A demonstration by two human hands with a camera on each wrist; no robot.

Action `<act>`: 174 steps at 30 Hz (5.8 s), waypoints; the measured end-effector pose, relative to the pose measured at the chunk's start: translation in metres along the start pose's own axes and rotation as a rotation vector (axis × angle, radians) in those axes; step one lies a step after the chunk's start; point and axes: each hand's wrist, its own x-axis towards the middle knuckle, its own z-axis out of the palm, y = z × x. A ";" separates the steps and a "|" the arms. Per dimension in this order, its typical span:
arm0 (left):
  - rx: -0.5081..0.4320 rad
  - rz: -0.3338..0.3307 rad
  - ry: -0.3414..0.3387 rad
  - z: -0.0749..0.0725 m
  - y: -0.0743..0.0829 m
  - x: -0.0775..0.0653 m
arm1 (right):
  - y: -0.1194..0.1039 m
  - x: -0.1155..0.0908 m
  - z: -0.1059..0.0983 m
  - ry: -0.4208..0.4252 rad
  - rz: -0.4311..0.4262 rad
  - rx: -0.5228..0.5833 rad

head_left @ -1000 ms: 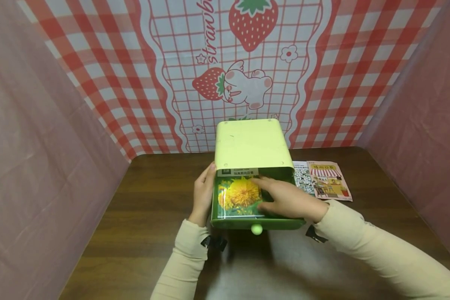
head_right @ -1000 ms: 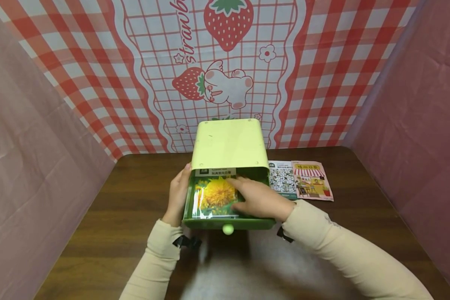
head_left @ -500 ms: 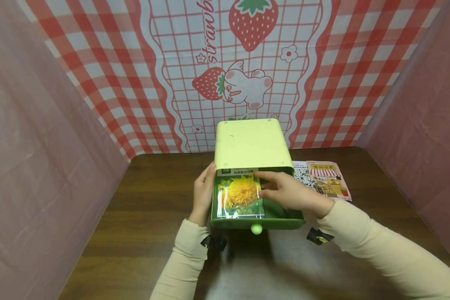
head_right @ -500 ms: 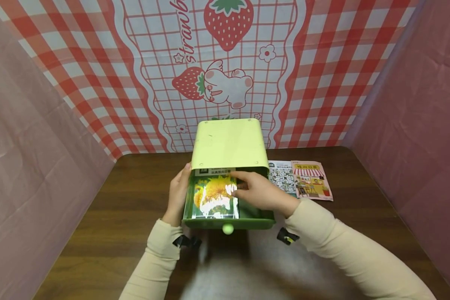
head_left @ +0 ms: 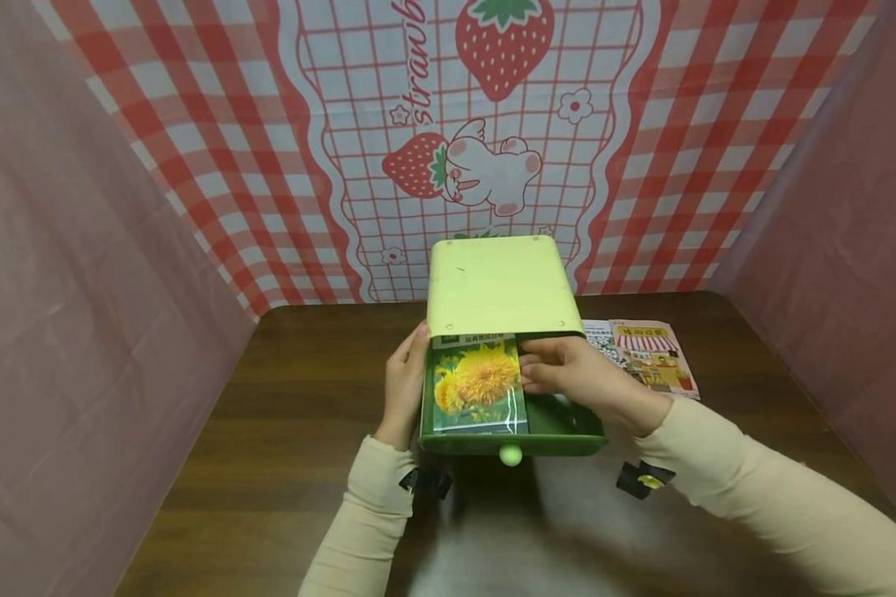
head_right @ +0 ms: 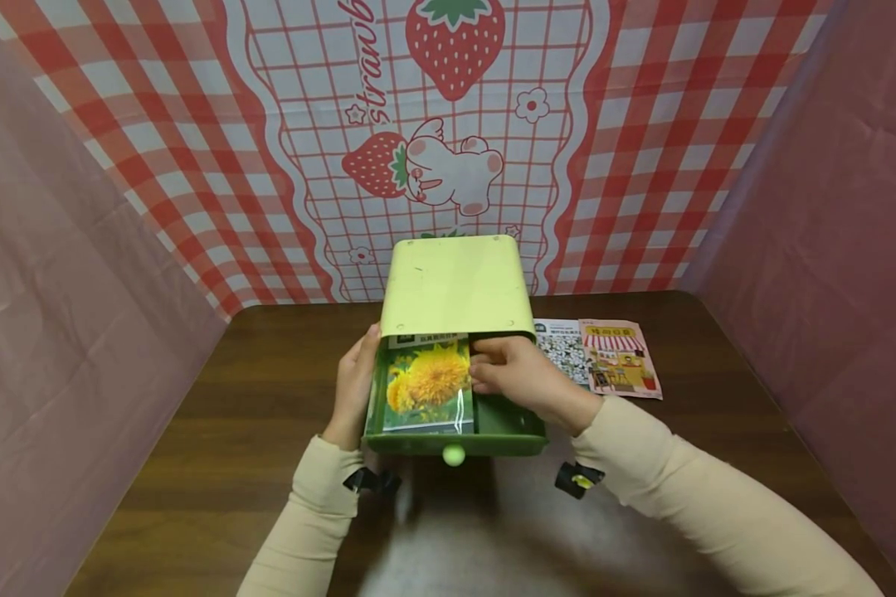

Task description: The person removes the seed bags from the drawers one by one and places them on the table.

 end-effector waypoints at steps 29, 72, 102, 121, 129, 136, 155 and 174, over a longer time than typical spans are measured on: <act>-0.020 -0.013 0.004 0.001 0.001 0.000 | 0.006 0.002 0.019 0.019 0.038 -0.041; -0.001 -0.029 0.008 0.000 0.001 -0.002 | -0.009 -0.044 -0.019 0.062 0.165 0.067; -0.012 0.011 0.029 0.003 0.002 0.000 | -0.002 -0.082 -0.044 -0.017 0.083 0.190; 0.031 0.035 0.021 0.001 0.001 0.000 | -0.008 -0.091 -0.098 0.343 0.104 0.366; 0.019 0.017 0.018 0.002 0.000 0.000 | 0.006 -0.092 -0.126 0.530 -0.030 0.587; 0.014 0.018 0.024 0.002 0.003 -0.001 | 0.025 -0.085 -0.147 0.761 -0.112 0.763; 0.045 0.016 0.014 -0.001 -0.001 -0.001 | 0.101 -0.058 -0.195 1.227 0.117 0.731; 0.039 0.025 0.006 0.000 0.001 -0.002 | 0.186 -0.038 -0.201 1.372 0.307 0.620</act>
